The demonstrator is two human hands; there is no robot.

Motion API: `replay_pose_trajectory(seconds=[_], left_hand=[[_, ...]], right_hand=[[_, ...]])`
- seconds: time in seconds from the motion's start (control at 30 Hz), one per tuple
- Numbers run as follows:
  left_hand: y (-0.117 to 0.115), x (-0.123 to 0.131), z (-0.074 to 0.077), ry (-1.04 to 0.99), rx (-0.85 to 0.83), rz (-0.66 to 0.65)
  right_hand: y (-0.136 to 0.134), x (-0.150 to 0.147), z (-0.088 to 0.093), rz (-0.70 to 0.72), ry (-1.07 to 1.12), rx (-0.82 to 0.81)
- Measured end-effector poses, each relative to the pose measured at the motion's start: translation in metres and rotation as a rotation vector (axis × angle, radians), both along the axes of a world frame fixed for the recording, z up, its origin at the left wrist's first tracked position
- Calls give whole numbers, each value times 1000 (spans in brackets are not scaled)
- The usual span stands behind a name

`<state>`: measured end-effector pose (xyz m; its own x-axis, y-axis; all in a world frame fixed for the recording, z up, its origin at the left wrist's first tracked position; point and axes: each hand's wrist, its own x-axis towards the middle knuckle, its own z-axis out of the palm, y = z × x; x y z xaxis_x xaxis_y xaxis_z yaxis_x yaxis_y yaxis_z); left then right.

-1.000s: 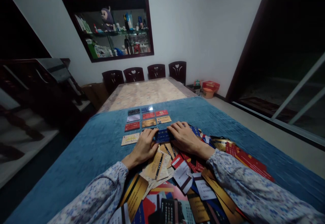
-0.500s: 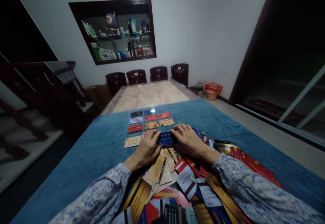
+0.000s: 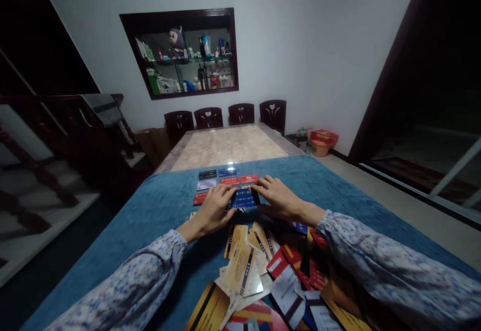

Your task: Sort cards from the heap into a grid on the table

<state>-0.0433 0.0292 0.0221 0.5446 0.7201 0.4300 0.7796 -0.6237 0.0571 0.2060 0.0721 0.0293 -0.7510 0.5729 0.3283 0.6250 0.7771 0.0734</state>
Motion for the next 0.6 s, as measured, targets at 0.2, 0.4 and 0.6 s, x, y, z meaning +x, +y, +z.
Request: replay_pose_trajectory(seconds=[0.2, 0.4, 0.6], left_hand=[[31, -22, 13, 18, -35, 57], [65, -41, 14, 78, -70, 140], [104, -52, 12, 121, -105, 206]], right_hand=[[46, -24, 4, 85, 55, -20], [88, -46, 2, 130, 60, -46], [130, -69, -7, 84, 45, -88]])
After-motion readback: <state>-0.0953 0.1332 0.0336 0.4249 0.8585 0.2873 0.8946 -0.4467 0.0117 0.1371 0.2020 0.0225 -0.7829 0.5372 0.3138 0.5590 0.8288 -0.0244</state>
